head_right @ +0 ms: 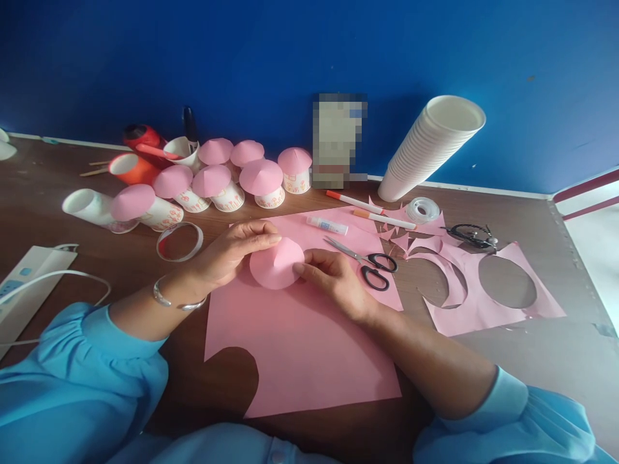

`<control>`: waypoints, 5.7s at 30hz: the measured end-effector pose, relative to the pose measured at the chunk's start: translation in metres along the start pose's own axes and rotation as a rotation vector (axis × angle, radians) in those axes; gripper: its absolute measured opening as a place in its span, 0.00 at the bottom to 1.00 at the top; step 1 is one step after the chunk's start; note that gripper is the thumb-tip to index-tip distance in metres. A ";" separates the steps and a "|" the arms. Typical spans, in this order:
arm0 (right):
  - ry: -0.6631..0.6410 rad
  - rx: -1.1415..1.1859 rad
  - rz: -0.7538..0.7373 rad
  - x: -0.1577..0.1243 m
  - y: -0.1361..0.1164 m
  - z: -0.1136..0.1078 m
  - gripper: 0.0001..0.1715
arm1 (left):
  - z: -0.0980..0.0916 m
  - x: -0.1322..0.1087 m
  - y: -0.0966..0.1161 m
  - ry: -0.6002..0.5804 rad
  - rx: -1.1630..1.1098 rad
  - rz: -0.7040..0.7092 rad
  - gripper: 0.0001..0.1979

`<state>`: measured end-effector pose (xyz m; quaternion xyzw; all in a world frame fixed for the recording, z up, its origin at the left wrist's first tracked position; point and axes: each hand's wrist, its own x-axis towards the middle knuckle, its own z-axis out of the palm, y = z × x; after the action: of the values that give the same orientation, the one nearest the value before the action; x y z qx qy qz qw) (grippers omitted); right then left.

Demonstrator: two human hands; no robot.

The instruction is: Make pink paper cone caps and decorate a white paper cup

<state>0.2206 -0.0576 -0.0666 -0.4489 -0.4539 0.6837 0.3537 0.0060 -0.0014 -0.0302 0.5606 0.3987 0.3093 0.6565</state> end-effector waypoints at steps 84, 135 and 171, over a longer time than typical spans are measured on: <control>0.018 0.152 0.018 0.006 -0.009 0.002 0.23 | -0.003 -0.001 -0.005 -0.262 -0.060 -0.130 0.13; -0.098 0.317 0.021 0.002 -0.007 0.011 0.13 | 0.000 -0.001 -0.006 -0.242 -0.207 -0.176 0.15; -0.103 0.425 0.074 0.000 -0.009 0.009 0.08 | -0.005 0.000 -0.011 -0.203 -0.243 -0.178 0.15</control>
<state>0.2125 -0.0569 -0.0566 -0.3451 -0.3003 0.7985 0.3913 0.0013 -0.0008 -0.0416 0.4679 0.3382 0.2375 0.7812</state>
